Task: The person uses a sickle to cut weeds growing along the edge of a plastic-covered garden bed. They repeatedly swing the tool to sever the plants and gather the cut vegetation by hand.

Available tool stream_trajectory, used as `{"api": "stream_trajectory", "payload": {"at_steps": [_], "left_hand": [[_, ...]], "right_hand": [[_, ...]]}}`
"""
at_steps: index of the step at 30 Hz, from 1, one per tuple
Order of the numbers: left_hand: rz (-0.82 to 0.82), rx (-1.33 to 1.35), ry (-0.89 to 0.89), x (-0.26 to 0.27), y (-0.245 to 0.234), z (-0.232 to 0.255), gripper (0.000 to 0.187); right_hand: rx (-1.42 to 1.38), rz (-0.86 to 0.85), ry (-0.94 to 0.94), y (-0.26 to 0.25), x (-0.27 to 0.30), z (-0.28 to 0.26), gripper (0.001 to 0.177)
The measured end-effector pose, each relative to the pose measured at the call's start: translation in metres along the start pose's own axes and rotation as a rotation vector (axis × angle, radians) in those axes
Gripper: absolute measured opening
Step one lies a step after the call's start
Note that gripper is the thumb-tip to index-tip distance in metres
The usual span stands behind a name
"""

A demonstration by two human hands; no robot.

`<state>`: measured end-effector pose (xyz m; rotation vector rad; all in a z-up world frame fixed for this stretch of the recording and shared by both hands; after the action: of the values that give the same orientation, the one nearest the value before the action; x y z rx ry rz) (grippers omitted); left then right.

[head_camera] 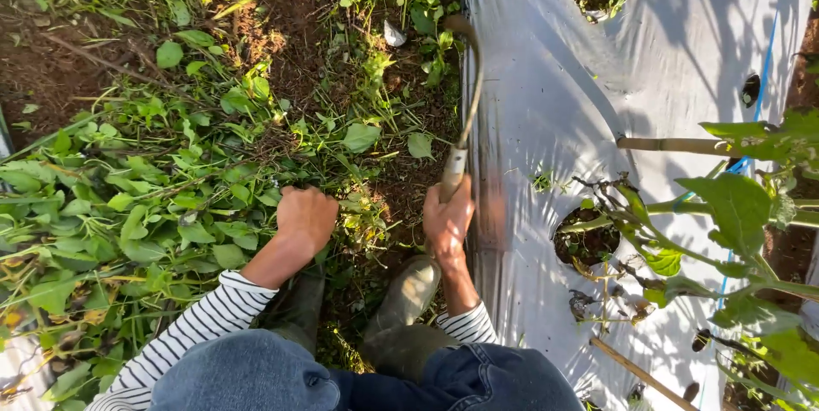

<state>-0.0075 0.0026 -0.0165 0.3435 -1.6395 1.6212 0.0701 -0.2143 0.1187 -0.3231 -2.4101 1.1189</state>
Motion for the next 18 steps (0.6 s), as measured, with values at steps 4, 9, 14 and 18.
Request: {"api": "stream_trajectory", "payload": {"at_steps": [4,9,14,18], "left_hand": [[-0.018,-0.003,0.021,0.0,-0.003,0.003,0.024],[0.015,-0.009,0.002,-0.001,0.012,0.011,0.021],[0.014,-0.038,-0.017,-0.013,0.018,0.01,0.021],[0.027,-0.031,0.003,-0.004,-0.001,0.014,0.022]], "right_hand": [[-0.019,0.084,-0.019,-0.001,-0.015,-0.013,0.033],[-0.102,-0.077,0.127,-0.021,0.032,-0.033,0.051],[-0.097,0.013,0.047,0.001,-0.01,0.002,0.051],[-0.099,-0.119,0.056,0.001,0.011,-0.022,0.053]]}}
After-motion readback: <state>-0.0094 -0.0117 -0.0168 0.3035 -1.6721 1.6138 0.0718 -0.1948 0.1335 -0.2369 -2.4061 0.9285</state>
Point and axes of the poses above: each hand's wrist, its own x-axis away from the middle knuckle, its own y-axis out of the palm, z = x × y, the point moved 2 cm from there along -x, towards the middle knuckle, and after that the axes turned 3 degrees about y, right-handed, at the moved point
